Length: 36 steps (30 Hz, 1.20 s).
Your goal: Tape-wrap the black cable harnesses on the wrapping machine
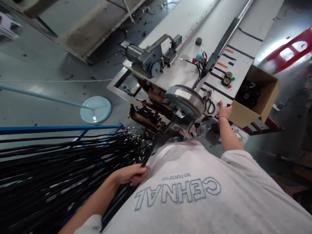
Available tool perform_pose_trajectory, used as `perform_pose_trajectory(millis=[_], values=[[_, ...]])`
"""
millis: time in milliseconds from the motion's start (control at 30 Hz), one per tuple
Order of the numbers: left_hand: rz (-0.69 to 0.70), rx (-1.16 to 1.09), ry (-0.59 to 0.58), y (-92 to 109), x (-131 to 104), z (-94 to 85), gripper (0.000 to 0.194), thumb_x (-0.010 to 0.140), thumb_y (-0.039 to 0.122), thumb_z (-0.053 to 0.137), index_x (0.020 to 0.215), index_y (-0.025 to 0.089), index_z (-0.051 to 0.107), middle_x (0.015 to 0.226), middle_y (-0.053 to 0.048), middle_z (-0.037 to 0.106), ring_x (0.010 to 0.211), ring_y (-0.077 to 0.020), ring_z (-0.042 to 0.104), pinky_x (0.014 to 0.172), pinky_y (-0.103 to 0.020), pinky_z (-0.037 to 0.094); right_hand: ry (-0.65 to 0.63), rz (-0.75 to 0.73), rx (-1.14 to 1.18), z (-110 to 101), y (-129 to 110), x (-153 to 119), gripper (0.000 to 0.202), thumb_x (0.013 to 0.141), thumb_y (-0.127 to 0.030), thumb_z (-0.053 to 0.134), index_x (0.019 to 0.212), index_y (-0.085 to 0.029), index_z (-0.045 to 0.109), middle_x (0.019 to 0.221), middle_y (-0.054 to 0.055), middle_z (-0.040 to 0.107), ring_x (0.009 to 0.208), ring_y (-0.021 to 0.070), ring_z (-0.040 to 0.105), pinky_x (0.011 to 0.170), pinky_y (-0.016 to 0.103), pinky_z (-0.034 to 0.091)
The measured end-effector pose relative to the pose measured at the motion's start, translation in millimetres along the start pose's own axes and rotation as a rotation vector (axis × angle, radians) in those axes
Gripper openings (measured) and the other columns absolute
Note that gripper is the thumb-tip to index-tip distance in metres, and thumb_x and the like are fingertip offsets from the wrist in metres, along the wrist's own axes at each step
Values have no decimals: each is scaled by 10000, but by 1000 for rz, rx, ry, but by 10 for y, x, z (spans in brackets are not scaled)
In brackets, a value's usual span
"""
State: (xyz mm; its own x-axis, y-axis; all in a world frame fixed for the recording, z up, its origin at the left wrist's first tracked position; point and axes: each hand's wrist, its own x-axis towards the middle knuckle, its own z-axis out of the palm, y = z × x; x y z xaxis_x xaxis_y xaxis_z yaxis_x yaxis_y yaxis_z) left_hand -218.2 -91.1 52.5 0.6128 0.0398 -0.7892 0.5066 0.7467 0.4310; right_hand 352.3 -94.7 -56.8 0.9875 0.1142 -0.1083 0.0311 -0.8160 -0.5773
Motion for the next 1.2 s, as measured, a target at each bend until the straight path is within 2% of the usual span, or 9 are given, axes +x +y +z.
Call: perform_pose_trajectory(millis=[100,167,233,433,700,867,1200], values=[[104,-68,124,102,152,148,545,717,721,653,696,194,514,470,106,250,409,-54,164,379,-196,184,-3,11,4,-3,-2,-12,670,794,-620,684,1221,-130,519,1251,226,614,1179,360,601,1028,531,443],[187,-69,229,126,249,234,588,699,761,651,741,191,515,486,114,247,423,-53,161,391,-194,184,-3,13,9,-10,-8,-19,675,792,-620,686,1218,-122,520,1254,233,611,1186,358,595,1033,524,439],[224,-50,268,141,315,313,612,692,775,653,779,182,526,502,113,260,438,-54,182,406,-193,187,-10,9,4,-20,-19,-27,682,798,-621,681,1223,-113,517,1260,239,608,1197,358,590,1033,513,440],[277,2,291,302,447,491,617,719,774,621,850,175,544,536,105,292,447,-59,213,426,-207,189,-27,13,-36,-44,-42,-55,683,830,-610,655,1260,-99,513,1282,234,599,1241,351,571,1041,496,442],[375,125,349,513,781,565,598,744,773,570,812,179,539,523,102,296,435,-61,236,431,-210,182,-14,12,3,4,4,-41,700,801,-629,666,1254,-117,513,1297,229,594,1215,357,577,1041,503,423],[436,98,370,625,983,612,603,732,776,582,813,181,529,525,108,278,435,-55,210,423,-204,157,-38,18,0,5,6,-44,701,814,-629,652,1265,-112,506,1308,236,589,1225,366,570,1045,520,415],[528,43,383,911,1341,713,573,741,736,619,808,174,530,553,95,324,443,-46,255,426,-200,170,-29,21,45,-8,-12,-72,730,792,-610,681,1297,-113,503,1321,244,578,1228,360,558,1067,541,394]])
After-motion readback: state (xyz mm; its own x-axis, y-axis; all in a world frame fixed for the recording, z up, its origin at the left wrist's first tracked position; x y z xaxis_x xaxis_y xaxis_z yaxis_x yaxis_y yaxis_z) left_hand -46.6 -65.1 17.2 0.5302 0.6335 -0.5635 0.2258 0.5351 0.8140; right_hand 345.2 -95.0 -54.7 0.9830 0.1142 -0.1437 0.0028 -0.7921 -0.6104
